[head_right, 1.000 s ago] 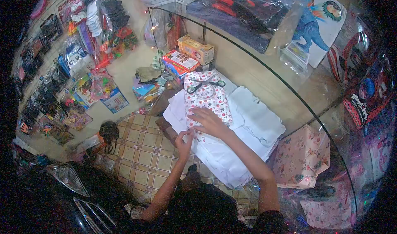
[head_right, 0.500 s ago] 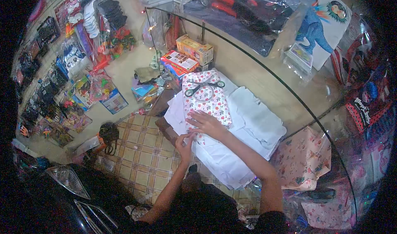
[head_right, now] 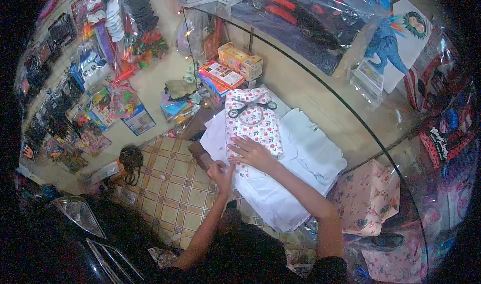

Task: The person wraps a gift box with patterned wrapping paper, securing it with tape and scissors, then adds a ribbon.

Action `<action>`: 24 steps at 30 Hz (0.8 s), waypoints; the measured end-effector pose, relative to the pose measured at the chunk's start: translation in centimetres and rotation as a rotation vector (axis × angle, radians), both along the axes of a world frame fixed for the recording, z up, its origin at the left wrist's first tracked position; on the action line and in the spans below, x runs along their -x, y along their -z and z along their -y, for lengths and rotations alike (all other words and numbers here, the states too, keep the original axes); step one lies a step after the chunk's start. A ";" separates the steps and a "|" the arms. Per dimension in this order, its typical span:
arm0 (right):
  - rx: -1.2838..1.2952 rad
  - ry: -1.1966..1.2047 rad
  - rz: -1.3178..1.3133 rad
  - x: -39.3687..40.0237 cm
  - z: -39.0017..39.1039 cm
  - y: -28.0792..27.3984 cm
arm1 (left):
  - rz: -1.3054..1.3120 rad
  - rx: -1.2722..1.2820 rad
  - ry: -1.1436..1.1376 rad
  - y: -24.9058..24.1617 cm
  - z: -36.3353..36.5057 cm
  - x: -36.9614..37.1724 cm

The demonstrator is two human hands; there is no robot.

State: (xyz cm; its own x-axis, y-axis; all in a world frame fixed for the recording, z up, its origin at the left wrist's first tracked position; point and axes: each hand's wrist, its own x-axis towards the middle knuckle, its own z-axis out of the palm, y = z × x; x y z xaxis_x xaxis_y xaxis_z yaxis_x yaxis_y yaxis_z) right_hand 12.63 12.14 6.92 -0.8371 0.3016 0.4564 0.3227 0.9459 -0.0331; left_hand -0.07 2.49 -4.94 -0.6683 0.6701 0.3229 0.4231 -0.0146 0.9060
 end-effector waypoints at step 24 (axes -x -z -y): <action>-0.060 0.091 0.227 -0.8 1.2 -1.2 | -0.433 -0.065 0.269 -3.6 0.8 3.5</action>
State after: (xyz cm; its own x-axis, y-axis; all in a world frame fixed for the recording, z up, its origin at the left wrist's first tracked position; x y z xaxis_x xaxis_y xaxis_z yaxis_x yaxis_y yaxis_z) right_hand 13.41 10.98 8.10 -0.8908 0.3585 0.2793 0.3996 0.9106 0.1056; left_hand -3.54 1.74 -1.38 -0.2706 0.7695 0.5785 0.7330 -0.2249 0.6420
